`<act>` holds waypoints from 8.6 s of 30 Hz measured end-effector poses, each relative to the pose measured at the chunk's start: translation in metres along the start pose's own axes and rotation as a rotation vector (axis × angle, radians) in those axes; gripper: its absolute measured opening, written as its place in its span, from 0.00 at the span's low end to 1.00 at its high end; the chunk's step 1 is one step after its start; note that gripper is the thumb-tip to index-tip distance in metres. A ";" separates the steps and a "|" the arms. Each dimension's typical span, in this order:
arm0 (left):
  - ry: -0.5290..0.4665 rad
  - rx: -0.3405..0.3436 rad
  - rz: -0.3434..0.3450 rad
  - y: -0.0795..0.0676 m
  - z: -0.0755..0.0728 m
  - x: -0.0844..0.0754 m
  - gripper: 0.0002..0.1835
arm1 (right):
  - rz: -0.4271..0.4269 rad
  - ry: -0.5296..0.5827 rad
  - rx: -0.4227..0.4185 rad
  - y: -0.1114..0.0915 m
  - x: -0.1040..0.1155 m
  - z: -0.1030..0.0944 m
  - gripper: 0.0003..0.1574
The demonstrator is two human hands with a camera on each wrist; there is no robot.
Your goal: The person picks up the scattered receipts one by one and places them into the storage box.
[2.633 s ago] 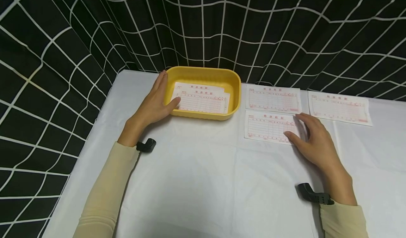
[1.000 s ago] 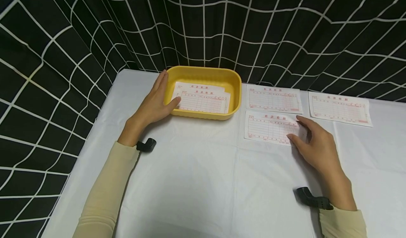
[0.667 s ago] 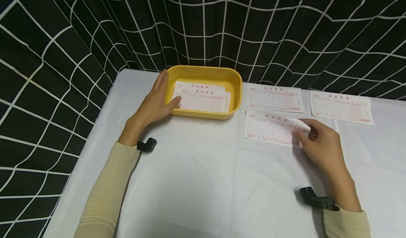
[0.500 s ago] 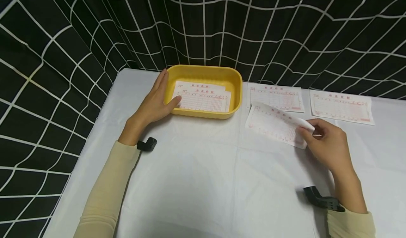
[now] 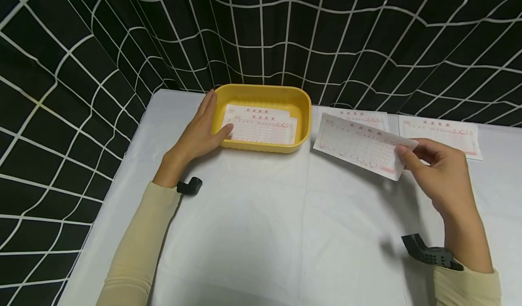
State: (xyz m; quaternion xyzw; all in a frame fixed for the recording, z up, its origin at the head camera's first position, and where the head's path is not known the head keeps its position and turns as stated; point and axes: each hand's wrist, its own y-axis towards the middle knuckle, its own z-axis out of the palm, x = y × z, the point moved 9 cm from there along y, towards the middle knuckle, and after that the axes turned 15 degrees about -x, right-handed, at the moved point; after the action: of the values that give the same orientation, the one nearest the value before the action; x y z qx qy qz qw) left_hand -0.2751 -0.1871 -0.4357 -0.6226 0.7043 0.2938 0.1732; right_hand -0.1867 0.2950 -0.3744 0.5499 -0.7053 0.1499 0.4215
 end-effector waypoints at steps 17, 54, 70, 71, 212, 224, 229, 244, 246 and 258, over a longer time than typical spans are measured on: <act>-0.001 -0.008 0.017 0.000 -0.001 -0.001 0.53 | 0.158 0.300 0.184 0.032 0.061 0.065 0.12; 0.006 0.014 0.014 0.000 -0.001 0.000 0.54 | -0.198 0.019 0.250 0.013 0.170 0.215 0.30; 0.010 0.008 0.007 -0.001 0.000 0.001 0.54 | -0.392 0.009 0.238 0.024 0.136 0.141 0.31; 0.010 0.005 0.007 -0.001 0.000 0.002 0.54 | -0.391 0.009 0.234 0.026 0.131 0.137 0.31; 0.022 -0.009 0.022 -0.001 0.000 -0.003 0.54 | 0.188 0.497 0.141 0.060 0.061 0.079 0.07; 0.026 -0.010 0.033 0.000 -0.002 -0.003 0.53 | 0.079 0.277 0.325 0.042 0.108 0.152 0.15; 0.021 -0.004 0.023 -0.001 -0.001 -0.002 0.54 | 0.034 0.223 0.323 0.040 0.119 0.170 0.13; 0.032 -0.003 0.017 -0.001 0.000 -0.002 0.54 | -0.125 0.065 0.212 0.040 0.124 0.161 0.14; 0.032 -0.005 0.022 -0.001 0.000 -0.002 0.54 | -0.142 0.065 0.185 0.041 0.124 0.155 0.14; 0.027 -0.016 0.034 -0.002 -0.001 -0.004 0.54 | -0.178 0.059 0.077 0.047 0.099 0.107 0.17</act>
State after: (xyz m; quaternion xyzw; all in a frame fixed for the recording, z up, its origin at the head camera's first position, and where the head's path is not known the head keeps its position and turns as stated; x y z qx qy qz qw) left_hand -0.2727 -0.1848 -0.4329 -0.6160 0.7146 0.2939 0.1536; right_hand -0.2785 0.1750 -0.3515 0.6216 -0.6347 0.1549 0.4322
